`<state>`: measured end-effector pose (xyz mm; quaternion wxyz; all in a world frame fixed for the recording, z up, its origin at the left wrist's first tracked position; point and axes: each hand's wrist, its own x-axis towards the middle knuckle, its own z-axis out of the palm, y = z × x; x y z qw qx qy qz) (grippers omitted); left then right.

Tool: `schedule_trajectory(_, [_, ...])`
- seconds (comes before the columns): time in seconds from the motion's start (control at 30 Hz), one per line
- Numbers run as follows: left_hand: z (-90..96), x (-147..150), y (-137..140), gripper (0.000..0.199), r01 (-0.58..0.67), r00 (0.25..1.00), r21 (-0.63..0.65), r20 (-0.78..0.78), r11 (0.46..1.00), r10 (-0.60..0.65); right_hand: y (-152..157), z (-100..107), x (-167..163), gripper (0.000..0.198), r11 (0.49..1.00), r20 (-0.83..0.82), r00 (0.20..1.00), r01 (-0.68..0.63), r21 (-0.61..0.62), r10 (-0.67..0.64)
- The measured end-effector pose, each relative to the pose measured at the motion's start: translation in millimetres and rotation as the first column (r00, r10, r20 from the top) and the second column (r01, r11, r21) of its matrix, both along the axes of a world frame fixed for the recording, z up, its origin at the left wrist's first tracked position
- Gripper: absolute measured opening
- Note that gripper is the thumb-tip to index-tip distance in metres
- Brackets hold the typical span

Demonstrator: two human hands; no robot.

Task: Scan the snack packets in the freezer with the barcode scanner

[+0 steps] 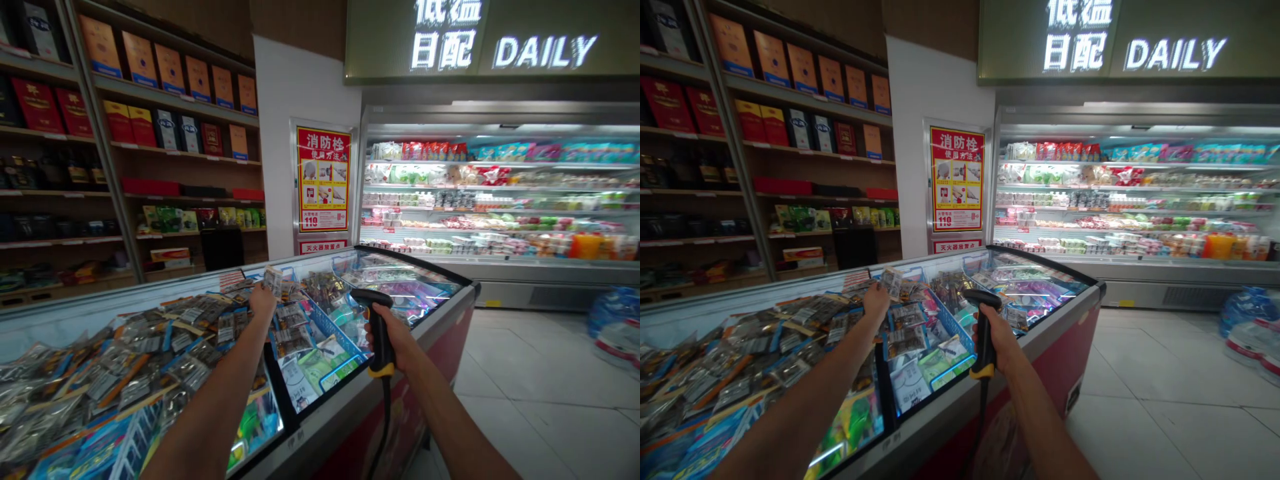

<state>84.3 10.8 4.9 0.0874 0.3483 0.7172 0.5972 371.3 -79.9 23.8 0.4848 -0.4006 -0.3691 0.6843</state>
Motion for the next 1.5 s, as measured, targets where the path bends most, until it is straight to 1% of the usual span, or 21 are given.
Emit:
schedule_trajectory(0.1, [7.8,-3.7,-12.3,0.028,-0.106,0.99,-0.002,-0.092,0.994,0.105,2.2,-2.4,4.0,0.023,0.999,-0.01,0.999,0.033,0.021,-0.033])
schedule_trajectory(0.2, [14.5,8.9,-21.6,0.032,-0.203,0.961,0.07,-0.176,0.977,0.212,5.5,-4.2,12.0,0.022,0.999,-0.043,0.999,0.031,0.026,-0.03])
schedule_trajectory(0.23, [16.4,16.3,-23.2,0.036,-0.214,0.951,0.096,-0.206,0.972,0.23,6.5,-4.6,15.7,0.022,0.999,-0.047,0.998,0.037,0.027,-0.036])
schedule_trajectory(0.3, [18.7,35.1,-23.0,0.042,-0.186,0.938,0.129,-0.271,0.974,0.215,8.2,-5.0,24.3,0.022,0.997,-0.043,0.997,0.073,0.034,-0.071])
schedule_trajectory(0.4, [15.6,71.5,-14.3,0.043,-0.061,0.931,0.112,-0.352,0.992,0.097,9.5,-4.5,39.7,0.023,0.989,-0.028,0.989,0.146,0.023,-0.145])
schedule_trajectory(0.5, [1.5,115.3,-1.0,0.039,0.1,0.913,0.029,-0.4,0.995,-0.08,10.1,-4.2,56.2,0.022,0.982,-0.034,0.982,0.188,0.015,-0.188])
schedule_trajectory(0.57, [-12.8,146.0,6.4,0.038,0.221,0.879,-0.053,-0.421,0.974,-0.223,10.7,-5.4,66.3,0.021,0.978,-0.042,0.978,0.208,0.023,-0.207])
schedule_trajectory(0.67, [-36.0,189.4,12.7,0.037,0.363,0.812,-0.194,-0.413,0.911,-0.412,11.6,-9.2,77.7,0.022,0.974,-0.047,0.974,0.225,0.019,-0.223])
schedule_trajectory(0.7, [-42.9,202.1,13.8,0.037,0.39,0.797,-0.238,-0.397,0.89,-0.455,11.7,-10.6,80.3,0.023,0.973,-0.045,0.973,0.229,0.013,-0.228])
schedule_trajectory(0.77, [-53.7,223.5,15.5,0.036,0.407,0.787,-0.313,-0.355,0.858,-0.503,11.4,-12.9,83.7,0.025,0.971,-0.023,0.971,0.24,0.002,-0.24])
schedule_trajectory(0.87, [-61.0,243.1,18.9,0.04,0.396,0.803,-0.374,-0.302,0.839,-0.514,9.9,-14.3,84.8,0.026,0.968,0.009,0.968,0.251,-0.008,-0.251])
schedule_trajectory(0.93, [-60.9,246.2,22.4,0.045,0.399,0.815,-0.39,-0.264,0.83,-0.516,8.9,-14.2,83.0,0.025,0.97,0.009,0.97,0.244,-0.01,-0.243])
schedule_trajectory(1.03, [-57.0,236.1,29.1,0.05,0.429,0.831,-0.417,-0.166,0.801,-0.531,8.0,-12.8,76.4,0.025,0.976,0.011,0.976,0.219,-0.002,-0.219])
schedule_trajectory(1.17, [-50.7,204.2,35.8,0.033,0.524,0.818,-0.431,0.012,0.735,-0.576,5.8,-8.6,60.5,0.024,0.984,-0.01,0.984,0.177,-0.011,-0.177])
schedule_trajectory(1.23, [-47.6,186.1,35.2,0.03,0.583,0.793,-0.411,0.1,0.701,-0.601,3.5,-5.8,51.1,0.022,0.988,-0.015,0.988,0.151,-0.025,-0.152])
schedule_trajectory(1.3, [-44.6,169.6,31.6,0.03,0.631,0.768,-0.373,0.177,0.68,-0.616,0.8,-2.9,42.1,0.022,0.99,-0.006,0.991,0.136,-0.037,-0.136])
schedule_trajectory(1.37, [-41.8,155.8,26.2,0.03,0.659,0.751,-0.319,0.232,0.681,-0.618,-2.2,0.2,34.5,0.023,0.993,-0.005,0.994,0.113,-0.034,-0.113])
schedule_trajectory(1.5, [-37.1,137.7,18.2,0.029,0.663,0.742,-0.184,0.29,0.725,-0.605,-8.2,8.0,23.2,0.023,1.0,-0.032,0.999,0.021,-0.02,-0.022])
